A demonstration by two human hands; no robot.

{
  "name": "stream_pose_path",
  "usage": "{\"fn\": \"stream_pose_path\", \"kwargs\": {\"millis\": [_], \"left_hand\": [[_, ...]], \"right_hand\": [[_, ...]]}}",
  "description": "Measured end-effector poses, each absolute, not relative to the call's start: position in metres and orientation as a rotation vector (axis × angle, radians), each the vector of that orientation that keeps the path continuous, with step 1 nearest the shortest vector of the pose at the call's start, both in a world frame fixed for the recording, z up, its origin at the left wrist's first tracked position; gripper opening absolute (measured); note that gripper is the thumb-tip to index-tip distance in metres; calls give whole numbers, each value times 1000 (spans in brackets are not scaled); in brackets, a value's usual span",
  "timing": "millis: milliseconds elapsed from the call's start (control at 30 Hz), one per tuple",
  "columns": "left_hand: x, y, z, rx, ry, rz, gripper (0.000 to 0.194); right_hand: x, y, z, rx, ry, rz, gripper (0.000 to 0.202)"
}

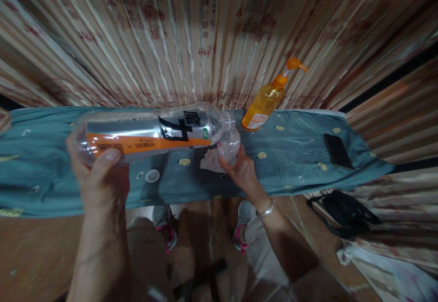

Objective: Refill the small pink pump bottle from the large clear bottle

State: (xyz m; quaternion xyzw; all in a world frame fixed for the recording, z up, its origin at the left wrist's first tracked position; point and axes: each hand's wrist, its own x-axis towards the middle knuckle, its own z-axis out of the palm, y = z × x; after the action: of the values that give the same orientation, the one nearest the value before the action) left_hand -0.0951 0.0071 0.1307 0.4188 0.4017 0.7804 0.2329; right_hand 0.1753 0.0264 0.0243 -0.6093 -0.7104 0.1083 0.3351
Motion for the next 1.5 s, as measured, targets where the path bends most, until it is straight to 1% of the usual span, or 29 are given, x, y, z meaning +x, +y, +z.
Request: {"fn": "stream_pose_path", "kwargs": {"millis": [167, 300, 500, 733, 867, 1000, 1133, 1300, 1500], "left_hand": [[-95, 8, 130, 1072, 1080, 2165, 65], [-95, 9, 129, 1059, 1024, 2177, 62], [-97, 10, 127, 1044, 993, 2196, 59], [-96, 9, 127, 991, 1017, 2178, 60], [-95, 9, 129, 1039, 1028, 2184, 63], [-95, 8, 128, 1092, 1033, 2170, 59], [-97, 8, 128, 1137, 1044, 2164, 55], [-97, 8, 128, 1140, 1038, 2170, 59], [-94, 7, 130, 1068, 1021, 2156, 59]], "right_hand": [[176, 27, 21, -1566, -1873, 228, 70], [176, 27, 21, -1532, -1839, 230, 69], [177, 28, 23, -1543, -1849, 257, 73], [176, 27, 22, -1521, -1849, 233, 78], [176, 27, 23, -1547, -1840, 230, 74], [176, 27, 22, -1544, -1848, 222, 70], [176, 28, 17, -1525, -1870, 190, 71], [176, 28, 14, -1542, -1877, 156, 71], [176, 28, 17, -1536, -1876, 173, 70]]}}
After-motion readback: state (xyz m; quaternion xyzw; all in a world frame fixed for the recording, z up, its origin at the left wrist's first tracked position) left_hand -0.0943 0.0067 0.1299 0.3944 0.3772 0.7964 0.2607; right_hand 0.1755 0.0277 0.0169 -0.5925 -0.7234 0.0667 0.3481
